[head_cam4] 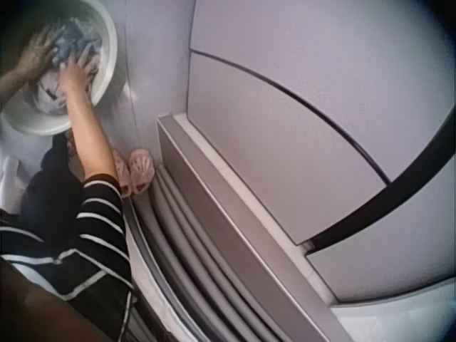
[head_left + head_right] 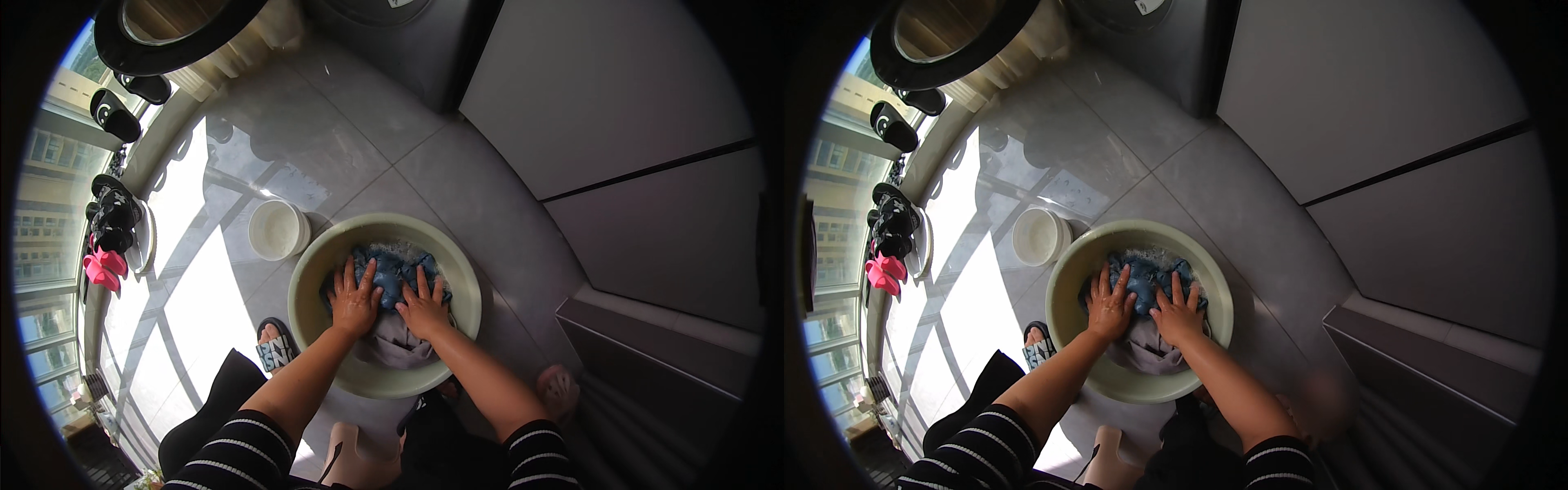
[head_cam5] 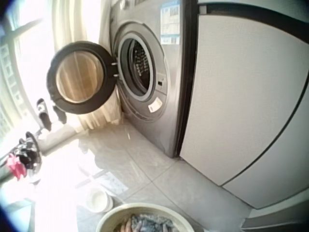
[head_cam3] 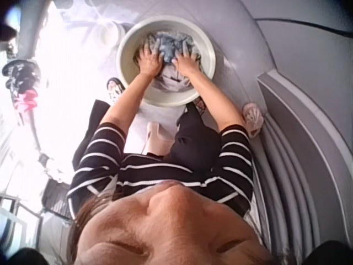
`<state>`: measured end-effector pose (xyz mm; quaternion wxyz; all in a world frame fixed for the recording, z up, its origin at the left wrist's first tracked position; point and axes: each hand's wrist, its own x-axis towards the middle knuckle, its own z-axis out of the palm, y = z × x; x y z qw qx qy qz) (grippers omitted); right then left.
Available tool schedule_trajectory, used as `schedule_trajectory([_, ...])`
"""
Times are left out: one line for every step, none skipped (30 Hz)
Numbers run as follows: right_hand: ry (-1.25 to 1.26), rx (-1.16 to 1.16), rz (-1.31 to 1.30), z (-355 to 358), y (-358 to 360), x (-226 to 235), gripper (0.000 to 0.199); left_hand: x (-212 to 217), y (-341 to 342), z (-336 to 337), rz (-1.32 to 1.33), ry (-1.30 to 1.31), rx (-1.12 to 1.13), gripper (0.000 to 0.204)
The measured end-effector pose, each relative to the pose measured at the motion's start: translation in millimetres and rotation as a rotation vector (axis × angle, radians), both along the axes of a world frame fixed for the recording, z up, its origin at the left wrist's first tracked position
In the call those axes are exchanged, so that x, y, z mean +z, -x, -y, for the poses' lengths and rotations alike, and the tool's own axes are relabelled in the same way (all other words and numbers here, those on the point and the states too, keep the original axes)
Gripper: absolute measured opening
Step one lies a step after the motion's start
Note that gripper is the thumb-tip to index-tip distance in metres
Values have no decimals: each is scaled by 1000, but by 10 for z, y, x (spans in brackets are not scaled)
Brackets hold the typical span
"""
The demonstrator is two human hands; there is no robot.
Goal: The person rinses a grey and a blue cloth under a running tap in a sink. They then transfer the wet clothes into a green basin, add water and a white powder from a small container, and proceed to scrub and agitate the clothes by hand in the basin.
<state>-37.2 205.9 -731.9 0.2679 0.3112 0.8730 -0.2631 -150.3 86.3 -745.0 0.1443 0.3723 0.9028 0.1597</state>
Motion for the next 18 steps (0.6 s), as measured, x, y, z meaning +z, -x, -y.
schedule_trajectory([-3,-7,9,28,42,-25,52,-51,-9,-13,-8,28,16,52])
schedule_trajectory([-6,-15,18,49,75,-51,49,-97,-12,-19,-13,109,6,49])
schedule_trajectory([14,-25,32,44,130,-76,48,-147,-7,-38,-18,191,-5,46])
schedule_trajectory([27,-38,44,-4,202,-86,46,-132,9,-104,-25,266,-19,43])
schedule_trajectory([40,-52,56,-52,255,-98,45,-72,22,-167,-13,287,-25,35])
schedule_trajectory([-3,-49,-28,-103,264,-223,42,-93,56,-232,29,309,-40,34])
schedule_trajectory([-47,-48,-114,-164,255,-429,39,-110,107,-297,68,330,-55,33])
schedule_trajectory([-85,-40,-199,-200,322,-352,36,-128,164,-319,110,358,-64,33])
schedule_trajectory([-2,-55,-120,-292,375,-266,34,-303,257,-321,28,269,-83,34])
schedule_trajectory([24,-201,-321,-308,268,-493,35,-357,433,-417,192,326,-106,37])
schedule_trajectory([182,-204,-443,-415,248,-492,34,-263,638,-426,327,249,-181,37])
schedule_trajectory([337,-209,-566,-501,254,-447,33,-148,782,-411,460,169,-262,39])
schedule_trajectory([376,-213,-678,-500,238,-376,32,-146,781,-384,462,54,-146,33])
schedule_trajectory([420,-219,-783,-472,199,-249,30,-54,720,-353,380,-61,-172,32])
schedule_trajectory([462,-224,-888,-446,162,-107,29,59,642,-291,297,-177,-196,30])
schedule_trajectory([582,-387,-885,-415,122,100,38,204,550,-234,216,-291,-225,28])
schedule_trajectory([591,-479,-906,-394,58,196,43,326,458,-192,141,-418,-260,27])
schedule_trajectory([600,-570,-927,-385,-33,240,49,366,377,-104,34,-485,-328,26])
